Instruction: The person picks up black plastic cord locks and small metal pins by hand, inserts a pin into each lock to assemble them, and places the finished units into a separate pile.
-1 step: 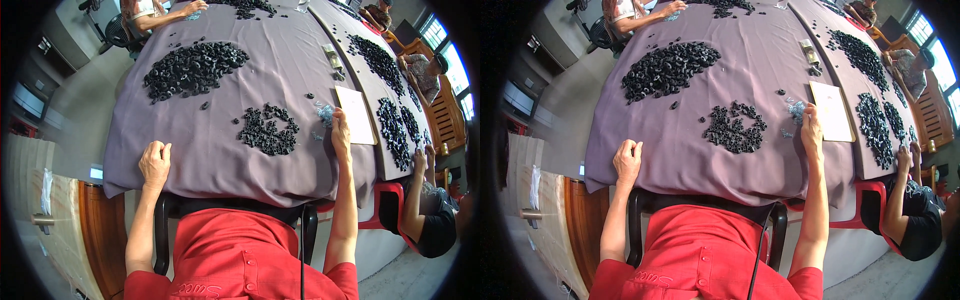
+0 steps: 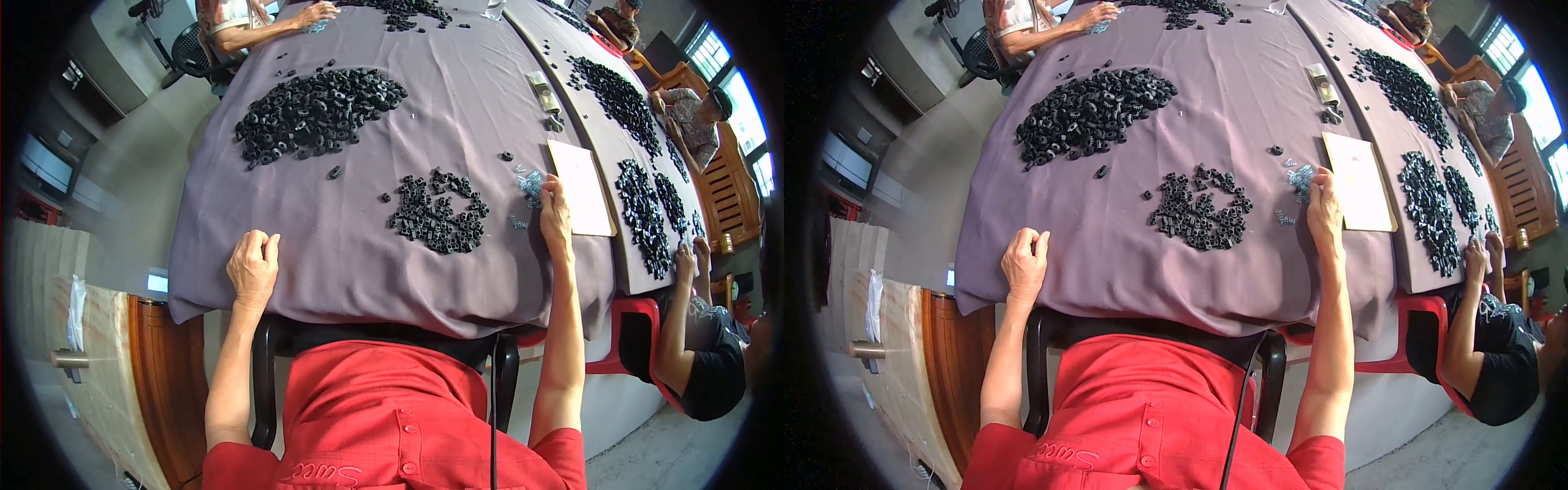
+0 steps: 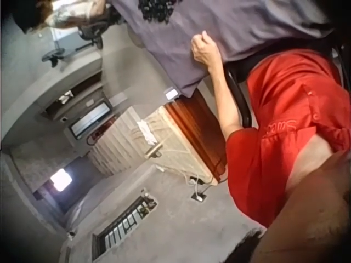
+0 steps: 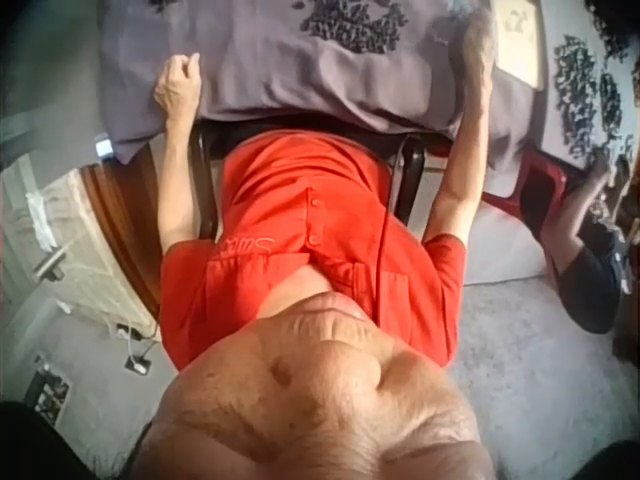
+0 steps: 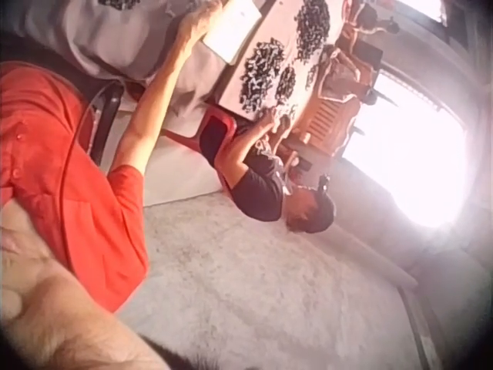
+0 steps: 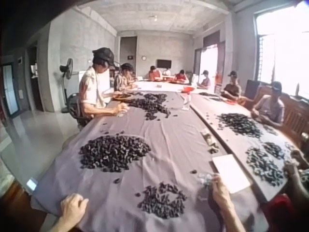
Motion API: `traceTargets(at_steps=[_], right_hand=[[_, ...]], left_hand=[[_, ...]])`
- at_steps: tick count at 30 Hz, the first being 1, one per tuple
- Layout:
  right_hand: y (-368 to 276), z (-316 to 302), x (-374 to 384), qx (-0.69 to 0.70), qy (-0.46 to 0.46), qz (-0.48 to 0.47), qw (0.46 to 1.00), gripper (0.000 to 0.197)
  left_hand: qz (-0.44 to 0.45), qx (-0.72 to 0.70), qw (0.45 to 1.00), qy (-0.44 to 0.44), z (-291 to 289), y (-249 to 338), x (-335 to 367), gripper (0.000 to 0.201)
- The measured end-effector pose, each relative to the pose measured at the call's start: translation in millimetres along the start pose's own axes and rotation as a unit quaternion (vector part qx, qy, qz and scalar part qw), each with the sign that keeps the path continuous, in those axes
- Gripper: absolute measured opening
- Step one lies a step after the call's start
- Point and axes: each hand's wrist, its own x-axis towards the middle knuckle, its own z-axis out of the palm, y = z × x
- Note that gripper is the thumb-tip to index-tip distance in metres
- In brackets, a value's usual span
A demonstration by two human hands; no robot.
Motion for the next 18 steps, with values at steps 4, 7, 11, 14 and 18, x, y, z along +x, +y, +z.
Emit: traceTargets(at_steps=[4, 7, 11, 14, 18], right_hand=[[-3.0, 11.5, 4.2, -0.007, -0.014, 0.028, 0.999, 0.014], [-9.0, 21.5, 3.9, 0.009, -0.020, -0.022, 1.000, 0.013], [-13.0, 24.5, 6.3, 0.142, -0.076, 0.018, 0.987, 0.012], [-21.9, 23.3, 13.0, 0.118, -0.036, 0.017, 0.992, 0.012], [-16.8, 26.2, 30.8, 0.076, -0.038, 0.014, 0.996, 0.012]], left_hand=[[-0.001, -0.004, 1.000, 0.004, -0.1, -0.1, 0.1, 0.027], [-0.005, -0.004, 1.000, 0.000, 0.6, -1.8, -0.3, 0.027], [-0.004, -0.008, 1.000, 0.002, 0.7, -3.0, -0.7, 0.027], [-0.006, -0.015, 1.000, 0.011, -0.5, -5.1, -1.9, 0.026], [-0.024, -0.040, 0.999, 0.019, 0.3, -4.5, -1.3, 0.025]])
